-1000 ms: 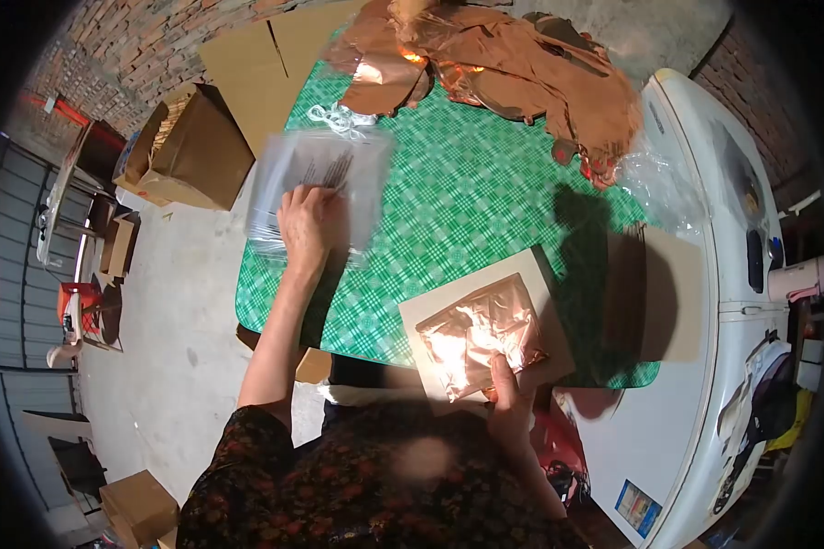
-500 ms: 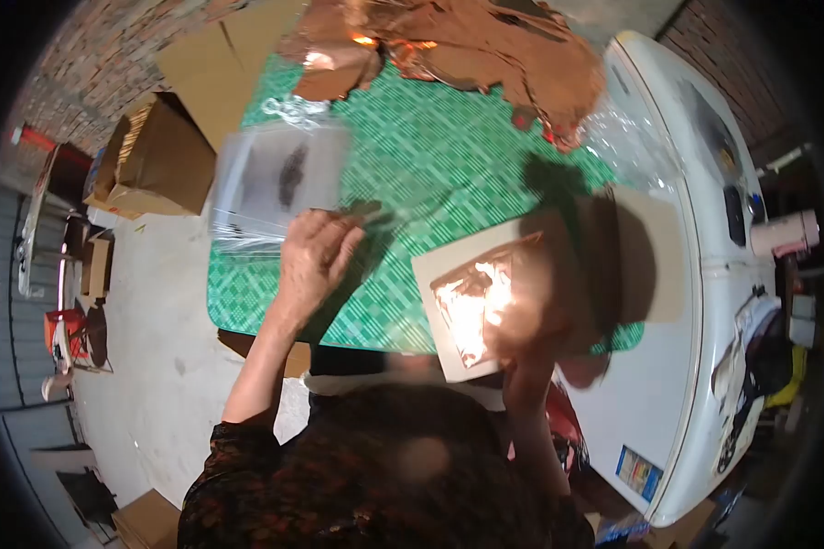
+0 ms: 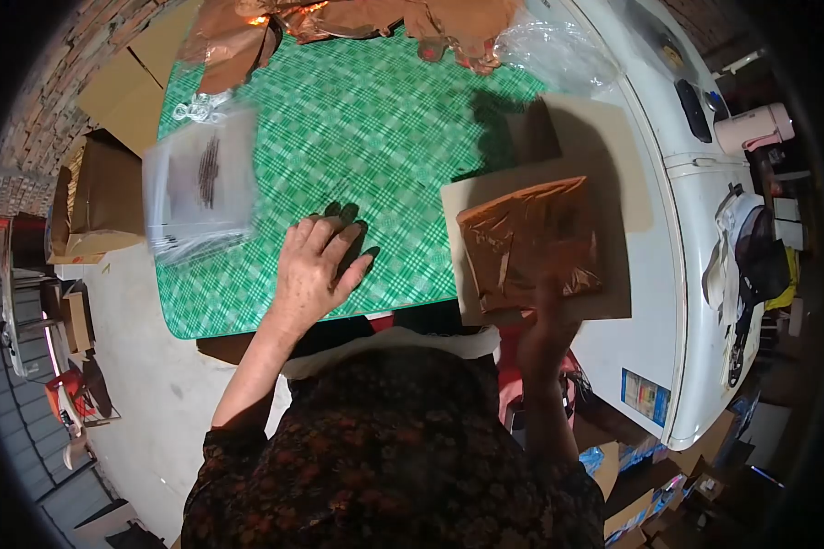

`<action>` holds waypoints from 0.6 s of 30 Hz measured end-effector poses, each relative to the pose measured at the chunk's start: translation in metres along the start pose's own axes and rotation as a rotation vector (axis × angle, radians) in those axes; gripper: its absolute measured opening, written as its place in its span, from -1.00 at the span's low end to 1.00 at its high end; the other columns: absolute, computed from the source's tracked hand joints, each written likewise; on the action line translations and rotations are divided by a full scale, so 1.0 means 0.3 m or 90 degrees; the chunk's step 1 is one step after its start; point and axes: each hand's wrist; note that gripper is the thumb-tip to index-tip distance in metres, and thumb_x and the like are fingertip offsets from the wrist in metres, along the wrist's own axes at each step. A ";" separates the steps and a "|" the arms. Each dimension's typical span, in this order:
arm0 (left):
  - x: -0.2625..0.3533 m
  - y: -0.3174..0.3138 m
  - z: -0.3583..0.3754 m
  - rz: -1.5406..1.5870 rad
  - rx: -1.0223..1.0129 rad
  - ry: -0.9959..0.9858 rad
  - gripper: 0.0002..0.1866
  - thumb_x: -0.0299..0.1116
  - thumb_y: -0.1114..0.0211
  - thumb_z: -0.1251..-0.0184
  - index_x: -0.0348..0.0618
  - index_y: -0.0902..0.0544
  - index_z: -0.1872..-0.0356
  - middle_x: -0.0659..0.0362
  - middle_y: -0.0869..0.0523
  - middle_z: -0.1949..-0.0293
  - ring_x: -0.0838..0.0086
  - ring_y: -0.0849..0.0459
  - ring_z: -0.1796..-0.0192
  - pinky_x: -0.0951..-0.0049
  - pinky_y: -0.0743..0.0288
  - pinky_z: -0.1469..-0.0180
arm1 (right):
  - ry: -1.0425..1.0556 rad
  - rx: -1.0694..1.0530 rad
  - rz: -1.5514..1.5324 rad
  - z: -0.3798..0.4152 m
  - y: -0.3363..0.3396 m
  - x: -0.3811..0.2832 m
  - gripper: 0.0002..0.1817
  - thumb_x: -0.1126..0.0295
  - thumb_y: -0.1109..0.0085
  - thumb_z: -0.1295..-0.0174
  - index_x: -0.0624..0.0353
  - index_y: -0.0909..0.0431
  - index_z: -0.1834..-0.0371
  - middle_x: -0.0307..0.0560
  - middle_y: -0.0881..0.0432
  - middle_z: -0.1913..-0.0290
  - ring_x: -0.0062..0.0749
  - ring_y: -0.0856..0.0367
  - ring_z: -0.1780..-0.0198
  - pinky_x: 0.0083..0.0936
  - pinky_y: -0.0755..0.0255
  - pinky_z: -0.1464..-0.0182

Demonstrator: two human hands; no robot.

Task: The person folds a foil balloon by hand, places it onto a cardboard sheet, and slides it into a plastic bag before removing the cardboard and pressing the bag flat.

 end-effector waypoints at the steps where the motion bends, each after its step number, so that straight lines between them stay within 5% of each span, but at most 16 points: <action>1: 0.004 -0.004 0.002 -0.005 -0.002 0.001 -0.54 -0.19 -0.62 -0.26 -0.16 -0.80 -0.12 0.09 -0.72 -0.06 0.10 -0.65 -0.13 0.09 -0.52 -0.15 | -0.079 0.055 -0.137 -0.029 -0.011 -0.058 -0.58 0.52 -0.20 -0.55 0.24 -0.64 -0.43 -0.01 -0.78 -0.10 -0.34 -0.75 -0.01 -0.36 -0.64 -0.05; 8: 0.021 -0.027 0.001 -0.014 0.016 0.024 -0.58 -0.24 -0.62 -0.25 -0.18 -0.78 -0.08 0.09 -0.70 -0.04 0.11 -0.64 -0.13 0.10 -0.47 -0.13 | -0.432 -0.083 -0.525 -0.085 -0.013 -0.169 -0.58 0.41 -0.27 -0.59 0.27 -0.58 -0.44 -0.16 -0.71 -0.07 -0.48 -0.72 -0.09 -0.46 -0.64 -0.05; 11: 0.025 -0.032 0.002 -0.014 0.022 0.029 -0.59 -0.27 -0.63 -0.23 -0.20 -0.78 -0.06 0.09 -0.70 -0.03 0.11 -0.64 -0.12 0.10 -0.47 -0.12 | -0.394 -0.080 -0.615 -0.087 -0.021 -0.238 -0.61 0.40 -0.24 -0.60 0.37 -0.55 -0.37 -0.09 -0.67 -0.25 -0.48 -0.62 -0.20 -0.44 -0.54 -0.26; 18: 0.021 -0.037 0.007 0.011 0.029 0.033 -0.56 -0.27 -0.62 -0.23 -0.23 -0.78 -0.09 0.08 -0.71 -0.02 0.13 -0.64 -0.12 0.11 -0.45 -0.13 | -0.459 -0.143 -0.644 -0.069 -0.097 -0.244 -0.58 0.41 -0.25 -0.59 0.34 -0.50 -0.41 -0.14 -0.66 -0.18 -0.49 -0.62 -0.18 -0.42 -0.54 -0.25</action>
Point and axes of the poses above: each hand's wrist, its own z-axis away from the middle knuckle, its own y-axis out of the back of the hand, x = y × z
